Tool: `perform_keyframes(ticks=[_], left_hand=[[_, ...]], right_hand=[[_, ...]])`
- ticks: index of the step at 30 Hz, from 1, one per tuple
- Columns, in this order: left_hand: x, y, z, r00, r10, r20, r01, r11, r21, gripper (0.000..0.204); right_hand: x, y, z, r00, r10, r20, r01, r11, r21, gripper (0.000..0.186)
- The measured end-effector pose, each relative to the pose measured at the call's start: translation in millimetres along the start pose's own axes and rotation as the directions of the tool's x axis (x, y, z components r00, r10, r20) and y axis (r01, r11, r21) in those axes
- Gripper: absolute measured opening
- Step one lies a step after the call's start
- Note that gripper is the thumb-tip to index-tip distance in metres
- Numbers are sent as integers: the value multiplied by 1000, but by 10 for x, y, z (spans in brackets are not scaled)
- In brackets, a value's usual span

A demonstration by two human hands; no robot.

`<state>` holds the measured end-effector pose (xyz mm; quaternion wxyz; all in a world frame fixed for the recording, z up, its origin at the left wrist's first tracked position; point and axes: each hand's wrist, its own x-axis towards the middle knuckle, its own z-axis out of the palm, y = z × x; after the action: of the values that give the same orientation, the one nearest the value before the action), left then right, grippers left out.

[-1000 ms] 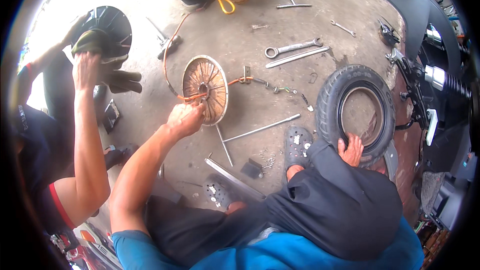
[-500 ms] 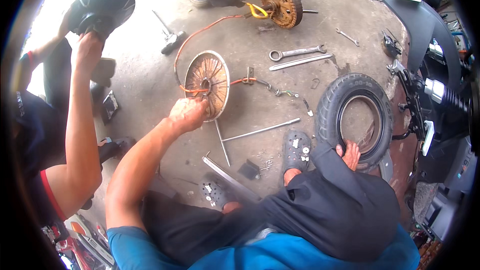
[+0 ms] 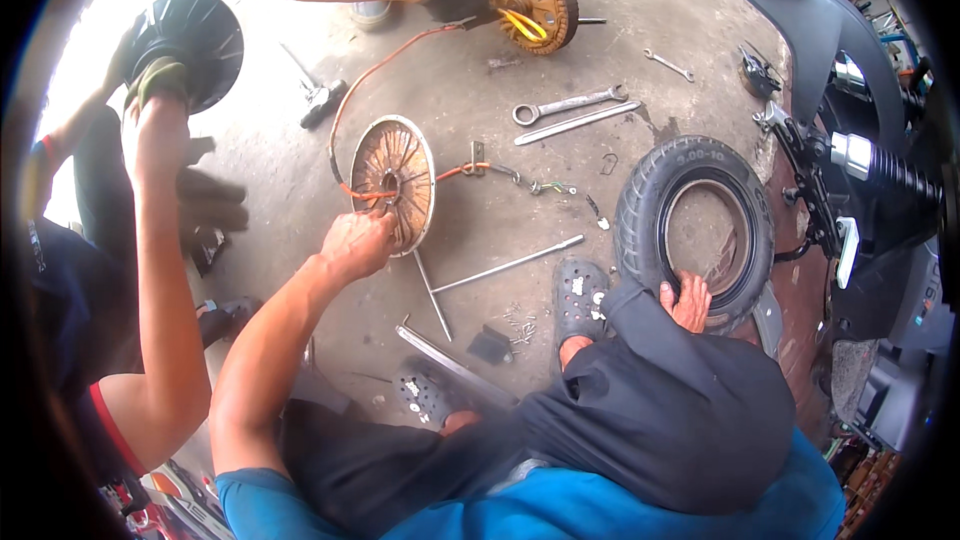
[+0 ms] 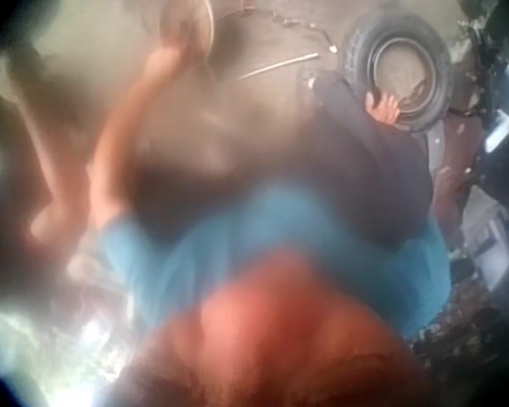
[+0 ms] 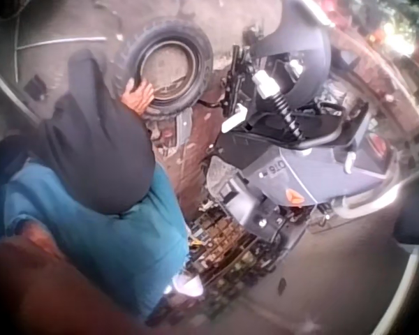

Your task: The person disassembles an electric scooter wheel hub motor by prying open the hub casing with a metal bar, extracting the stator core from the wheel rim, and working on the disassembled motor components.

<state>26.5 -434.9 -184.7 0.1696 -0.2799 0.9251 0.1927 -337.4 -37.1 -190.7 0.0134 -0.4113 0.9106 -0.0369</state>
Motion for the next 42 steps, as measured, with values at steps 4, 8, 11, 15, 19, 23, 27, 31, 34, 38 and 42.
perform_keyframes(ticks=[4,8,11,15,19,23,27,31,34,38,42], left_hand=[[-12,61,-81,999,-4,49,3,1000,21,17],[-40,44,-74,999,3,40,-4,1000,17,17],[3,27,-23,999,11,40,-12,1000,15,17],[3,-37,73,999,13,-38,-12,1000,16,14],[8,-35,79,999,10,-38,-10,1000,10,14],[7,-30,75,999,7,-31,-7,1000,16,14],[9,15,-13,1000,-5,19,5,1000,15,15],[8,33,-55,997,-14,79,13,1000,18,18],[10,41,-68,996,-22,89,19,999,27,18],[7,32,-59,996,-22,92,20,1000,22,18],[0,23,-48,997,-16,76,15,1000,16,17]], right_hand=[[-7,-108,-109,992,80,93,-88,993,76,55],[58,-257,-276,959,177,220,-223,952,207,62],[32,-76,-21,968,208,142,-213,977,25,64],[7,-102,-58,952,251,176,-249,968,-29,64],[10,-110,-76,954,244,172,-245,969,-13,64],[13,-81,-45,953,247,173,-243,969,-43,64],[27,-114,-94,950,249,189,-243,969,-50,64],[20,-93,-66,956,239,173,-233,971,-53,64],[14,-89,-61,958,234,166,-230,972,-44,64],[20,-101,-73,957,235,172,-229,972,-53,64],[16,-75,-47,957,237,167,-229,971,-67,64]])
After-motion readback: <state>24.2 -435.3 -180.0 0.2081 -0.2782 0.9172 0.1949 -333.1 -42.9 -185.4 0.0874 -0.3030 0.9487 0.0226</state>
